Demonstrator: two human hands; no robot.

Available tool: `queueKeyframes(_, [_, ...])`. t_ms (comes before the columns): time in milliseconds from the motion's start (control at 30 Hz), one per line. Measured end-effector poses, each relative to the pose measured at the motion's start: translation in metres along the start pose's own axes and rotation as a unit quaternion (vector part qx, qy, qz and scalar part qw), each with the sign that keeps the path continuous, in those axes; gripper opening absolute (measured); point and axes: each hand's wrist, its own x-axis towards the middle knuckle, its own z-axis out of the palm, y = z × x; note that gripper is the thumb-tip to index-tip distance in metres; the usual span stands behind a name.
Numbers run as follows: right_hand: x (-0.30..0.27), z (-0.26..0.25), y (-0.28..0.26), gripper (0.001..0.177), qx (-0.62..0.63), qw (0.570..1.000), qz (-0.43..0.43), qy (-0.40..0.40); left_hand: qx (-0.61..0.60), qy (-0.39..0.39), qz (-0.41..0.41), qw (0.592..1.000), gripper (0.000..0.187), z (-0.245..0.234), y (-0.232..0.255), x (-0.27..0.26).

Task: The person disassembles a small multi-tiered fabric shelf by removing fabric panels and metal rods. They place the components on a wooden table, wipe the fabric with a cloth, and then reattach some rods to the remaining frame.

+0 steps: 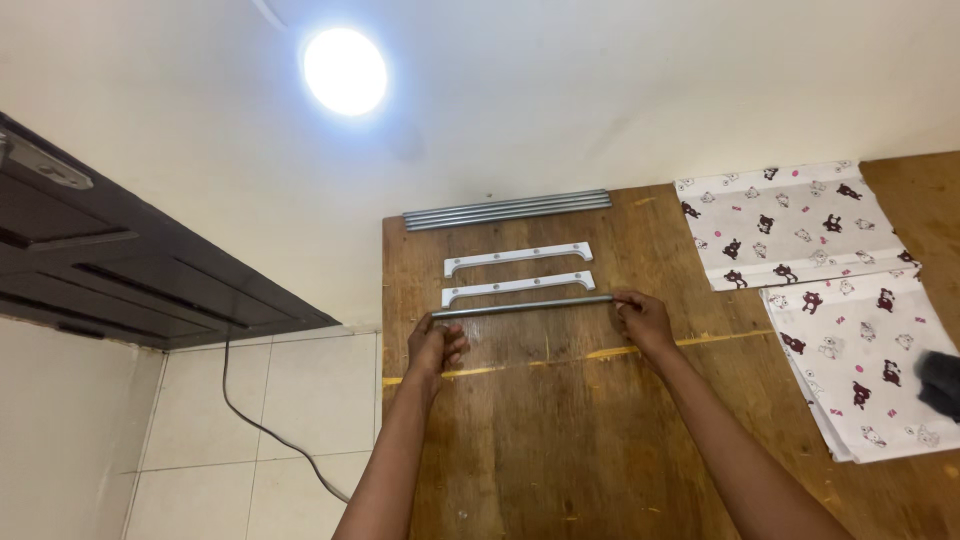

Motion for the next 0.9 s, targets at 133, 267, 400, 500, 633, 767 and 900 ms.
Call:
queueKeyframes(133, [0.007,0.000,0.002,0.032,-0.024,1.000,0.000,-0.002,-0.008,0.000,0.011,1.000,0.076,0.001,-0.002,0.006])
queueKeyframes(267, [0.015,-0.003,0.020,0.032,0.019,0.999,-0.029,-0.013,-0.009,0.005,-0.004,1.000,0.079,0.001,-0.002,0.001])
queueKeyframes(400, [0.011,-0.005,0.027,0.039,-0.030,0.992,-0.123,0.002,-0.042,0.025,0.025,0.999,0.075,-0.002,-0.012,-0.006])
queueKeyframes(500, [-0.014,-0.001,0.009,0.038,-0.012,0.994,-0.108,0.004,-0.058,0.027,0.098,0.993,0.068,0.002,-0.022,-0.022])
queueKeyframes(633, [-0.070,0.014,-0.047,0.032,0.015,0.995,-0.101,0.019,0.033,0.098,0.241,0.965,0.057,0.019,-0.006,-0.072])
queueKeyframes(767, [-0.124,0.033,-0.113,0.010,0.059,0.984,-0.167,0.014,0.078,0.155,0.282,0.944,0.054,0.027,0.040,-0.154])
queueKeyframes(900, [-0.172,0.063,-0.164,0.032,0.105,0.969,-0.220,-0.031,0.116,0.207,0.398,0.886,0.055,0.013,0.077,-0.232])
